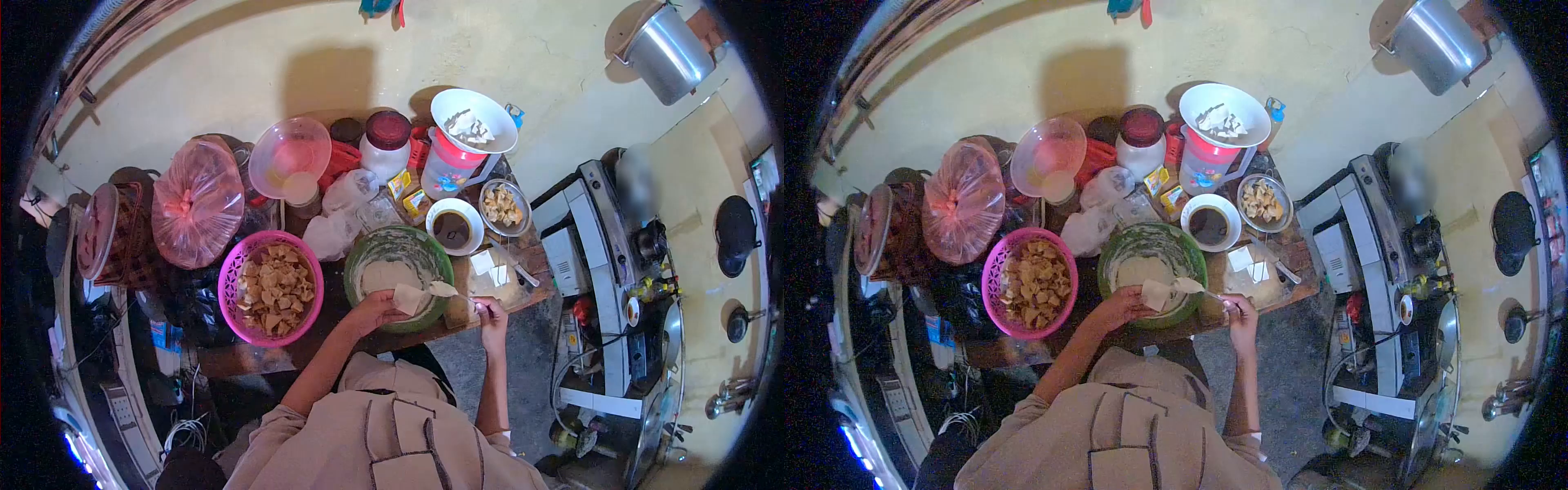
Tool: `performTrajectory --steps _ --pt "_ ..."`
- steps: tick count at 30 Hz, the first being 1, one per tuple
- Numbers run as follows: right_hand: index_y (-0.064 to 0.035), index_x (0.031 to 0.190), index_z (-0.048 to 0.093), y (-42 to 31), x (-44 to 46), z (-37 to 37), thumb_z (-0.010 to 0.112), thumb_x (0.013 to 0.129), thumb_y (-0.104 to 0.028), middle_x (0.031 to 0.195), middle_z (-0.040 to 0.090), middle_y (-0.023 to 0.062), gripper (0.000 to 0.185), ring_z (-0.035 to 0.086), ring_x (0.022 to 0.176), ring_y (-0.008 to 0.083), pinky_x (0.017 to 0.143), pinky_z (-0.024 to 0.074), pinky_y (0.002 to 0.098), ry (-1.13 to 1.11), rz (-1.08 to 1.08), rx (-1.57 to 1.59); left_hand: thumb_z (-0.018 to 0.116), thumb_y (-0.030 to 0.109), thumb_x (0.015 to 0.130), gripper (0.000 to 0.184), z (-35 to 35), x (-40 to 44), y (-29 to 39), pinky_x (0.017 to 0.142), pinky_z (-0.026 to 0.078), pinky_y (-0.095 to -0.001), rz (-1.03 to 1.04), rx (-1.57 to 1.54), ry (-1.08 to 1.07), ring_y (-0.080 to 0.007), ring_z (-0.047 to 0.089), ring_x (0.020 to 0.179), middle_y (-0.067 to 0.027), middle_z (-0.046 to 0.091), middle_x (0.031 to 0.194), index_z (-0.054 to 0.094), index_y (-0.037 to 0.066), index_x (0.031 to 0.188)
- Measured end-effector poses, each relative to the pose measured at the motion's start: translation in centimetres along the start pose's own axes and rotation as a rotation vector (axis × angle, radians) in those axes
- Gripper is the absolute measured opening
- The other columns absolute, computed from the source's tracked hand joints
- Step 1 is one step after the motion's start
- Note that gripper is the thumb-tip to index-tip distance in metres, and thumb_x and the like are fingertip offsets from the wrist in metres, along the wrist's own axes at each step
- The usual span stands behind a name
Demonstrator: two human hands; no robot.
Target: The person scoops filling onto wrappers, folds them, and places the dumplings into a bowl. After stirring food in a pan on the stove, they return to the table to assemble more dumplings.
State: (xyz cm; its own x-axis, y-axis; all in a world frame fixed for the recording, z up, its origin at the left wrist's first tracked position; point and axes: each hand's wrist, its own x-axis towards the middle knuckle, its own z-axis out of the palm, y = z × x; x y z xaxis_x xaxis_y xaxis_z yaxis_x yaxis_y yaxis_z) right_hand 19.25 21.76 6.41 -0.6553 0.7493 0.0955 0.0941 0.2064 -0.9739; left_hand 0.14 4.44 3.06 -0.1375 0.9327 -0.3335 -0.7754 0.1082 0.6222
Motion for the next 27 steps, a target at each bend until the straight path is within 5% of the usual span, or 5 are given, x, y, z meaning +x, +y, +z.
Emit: performTrajectory --steps 7,13,16,19,27 --pt "-0.0018 0.085 0.06 -3.0 0.6 1.5 0.053 0.081 -0.008 0.071 0.054 0.0025 0.01 0.045 0.065 0.0093 0.062 0.0362 0.0218 -0.122 -0.207 -0.209 0.046 0.013 0.084 0.035 1.0 0.1 -0.2 0.087 0.043 -0.0321 0.03 0.039 0.035 -0.0219 0.052 0.099 -0.0113 0.051 0.109 0.041 -0.003 0.115" --pt "-0.0067 0.085 0.061 -4.8 0.7 1.8 0.054 0.08 -0.01 0.07 0.054 0.0046 0.009 0.049 0.061 0.0134 0.058 0.0394 0.0252 0.07 0.179 -0.262 0.049 0.011 0.083 0.038 -1.0 0.6 -1.0 0.086 0.044 -0.0324 0.105 -0.043 -0.002 -0.023 0.052 0.099 -0.0118 0.05 0.111 0.039 -0.001 0.117" --pt "-0.0108 0.084 0.061 -3.3 0.9 2.7 0.057 0.075 -0.011 0.079 0.056 0.0069 0.01 0.054 0.072 0.0222 0.066 0.0413 0.031 -0.043 0.31 -0.814 0.05 0.011 0.082 0.04 -1.3 0.2 -0.4 0.085 0.045 -0.0328 0.131 -0.097 -0.025 -0.0232 0.053 0.098 -0.0118 0.05 0.11 0.038 0.001 0.118" --pt "-0.0147 0.081 0.061 -4.4 -0.2 5.3 0.059 0.069 -0.011 0.094 0.055 0.0071 0.013 0.051 0.088 0.0294 0.075 0.0388 0.0377 0.187 -0.286 -1.179 0.051 0.01 0.081 0.041 -0.7 -0.6 0.3 0.084 0.046 -0.0333 0.104 -0.086 -0.045 -0.0228 0.053 0.097 -0.0111 0.051 0.109 0.037 0.003 0.119" --pt "-0.0195 0.076 0.062 -3.6 -1.9 7.7 0.063 0.062 -0.008 0.101 0.049 0.0035 0.018 0.043 0.096 0.0236 0.079 0.036 0.0362 0.024 -0.715 -0.692 0.052 0.012 0.081 0.041 -0.2 -0.6 0.9 0.082 0.046 -0.0341 0.053 -0.053 -0.107 -0.0204 0.055 0.093 -0.0091 0.052 0.107 0.037 0.004 0.118"
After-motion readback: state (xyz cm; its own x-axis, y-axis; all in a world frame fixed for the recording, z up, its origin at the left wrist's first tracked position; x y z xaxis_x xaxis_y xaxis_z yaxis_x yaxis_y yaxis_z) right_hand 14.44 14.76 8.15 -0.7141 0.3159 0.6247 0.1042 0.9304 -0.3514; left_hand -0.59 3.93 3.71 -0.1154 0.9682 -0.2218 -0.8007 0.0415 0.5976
